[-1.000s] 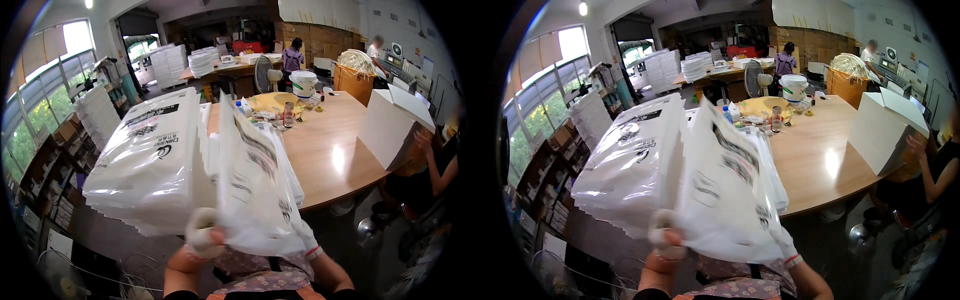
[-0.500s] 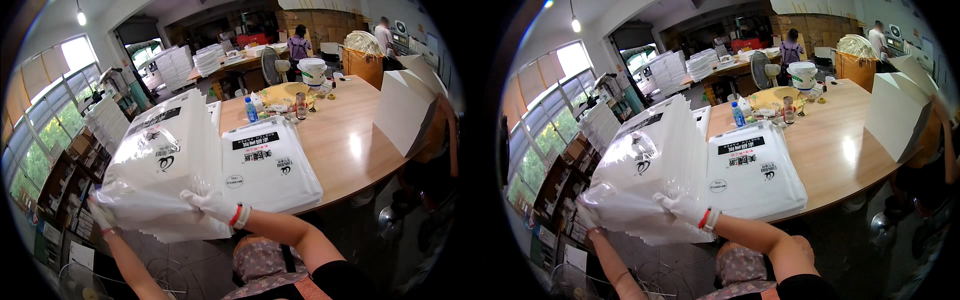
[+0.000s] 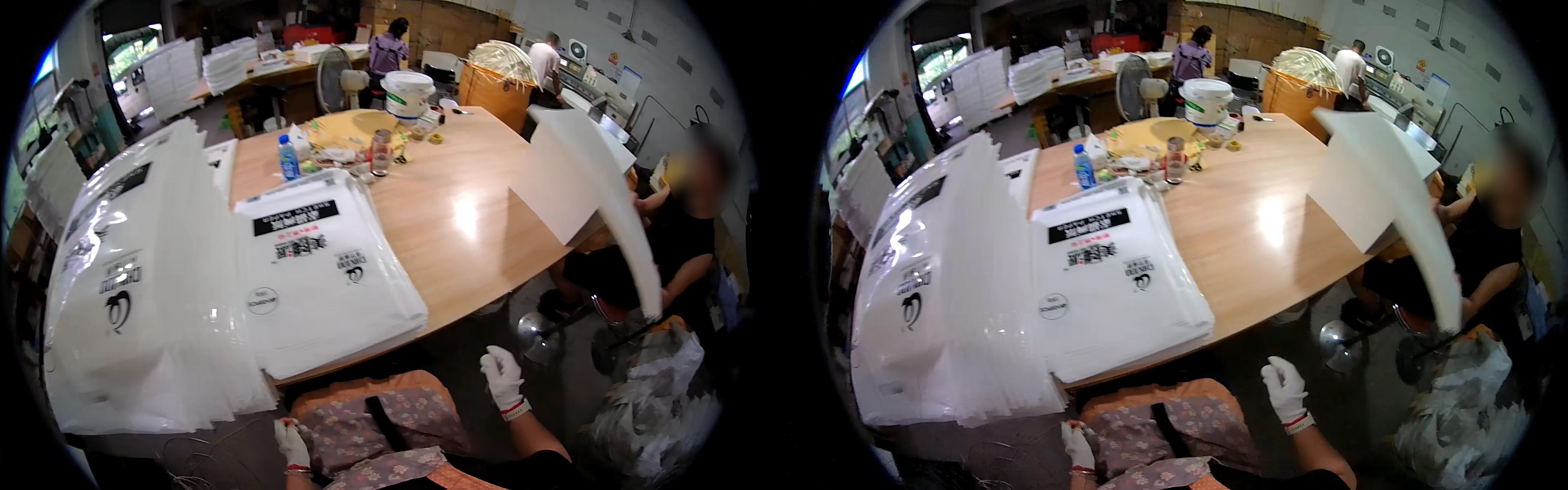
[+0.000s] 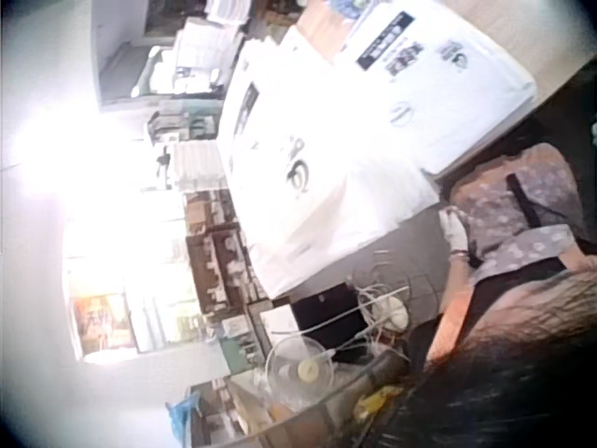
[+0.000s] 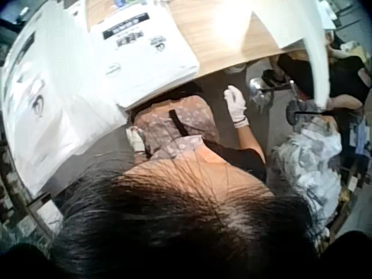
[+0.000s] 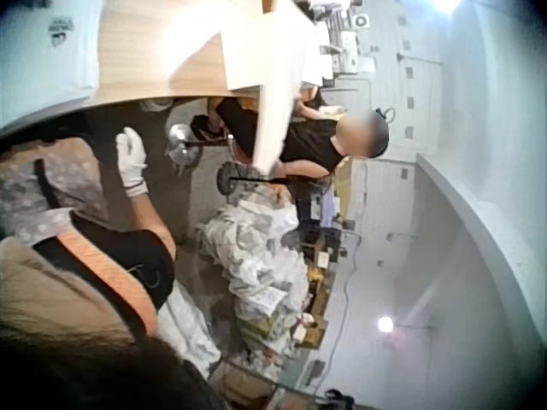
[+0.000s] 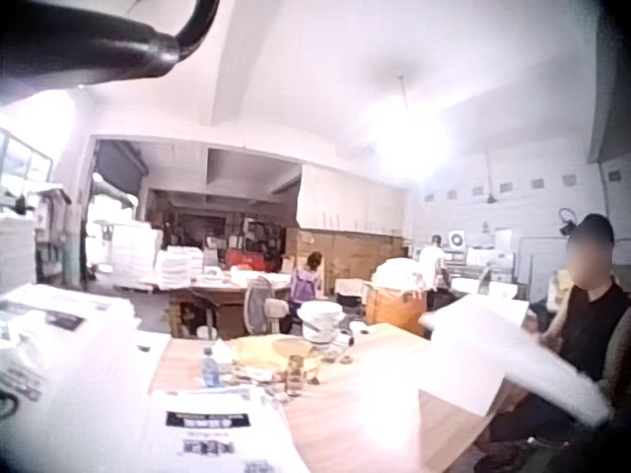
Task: The person repeatedly picks up a stack of white paper sheets and places them into a plastic packaging bag. They then fold the top of the bag to seal it and place the finished package onto a growing pile on the table. This process is repeated continuously throughout the video.
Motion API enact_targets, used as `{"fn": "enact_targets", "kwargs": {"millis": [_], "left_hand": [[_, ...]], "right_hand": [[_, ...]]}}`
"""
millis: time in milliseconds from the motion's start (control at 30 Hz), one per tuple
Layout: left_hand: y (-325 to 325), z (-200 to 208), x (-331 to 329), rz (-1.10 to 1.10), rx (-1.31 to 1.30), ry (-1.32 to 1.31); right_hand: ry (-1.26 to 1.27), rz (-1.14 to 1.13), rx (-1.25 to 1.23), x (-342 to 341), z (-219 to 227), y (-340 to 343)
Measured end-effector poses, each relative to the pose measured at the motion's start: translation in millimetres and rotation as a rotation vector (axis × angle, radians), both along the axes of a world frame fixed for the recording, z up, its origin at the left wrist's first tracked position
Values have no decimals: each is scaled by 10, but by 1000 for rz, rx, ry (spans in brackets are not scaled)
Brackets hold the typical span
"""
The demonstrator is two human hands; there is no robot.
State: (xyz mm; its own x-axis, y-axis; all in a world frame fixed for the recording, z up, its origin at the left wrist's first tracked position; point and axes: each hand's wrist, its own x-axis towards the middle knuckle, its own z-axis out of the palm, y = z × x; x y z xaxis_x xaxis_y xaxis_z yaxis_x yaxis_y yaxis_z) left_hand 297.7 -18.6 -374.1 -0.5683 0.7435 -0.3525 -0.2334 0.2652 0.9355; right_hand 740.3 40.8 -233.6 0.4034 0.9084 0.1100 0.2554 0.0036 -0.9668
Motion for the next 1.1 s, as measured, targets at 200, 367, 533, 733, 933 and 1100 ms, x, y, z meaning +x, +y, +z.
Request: {"fn": "enact_targets", "kwargs": {"millis": [200, 367, 533, 733, 933, 1100], "left_hand": [[415, 394, 183, -389, 137, 333], [530, 556, 253, -510, 182, 643], [446, 757, 364, -597, 166, 627], [344, 598, 357, -586, 110, 519], [435, 521, 343, -678, 153, 666], [398, 884, 420, -657, 14, 563]], "right_hand": [[-666, 109, 329, 295, 318, -147], [-992, -6, 458, 724, 425, 70], [-1151, 42, 151, 1554, 251, 305], [-1277, 381, -149, 1753, -7, 757], [-1192, 436, 84, 1522, -544, 1527], [-1041, 486, -22, 1423, -647, 1837]]}}
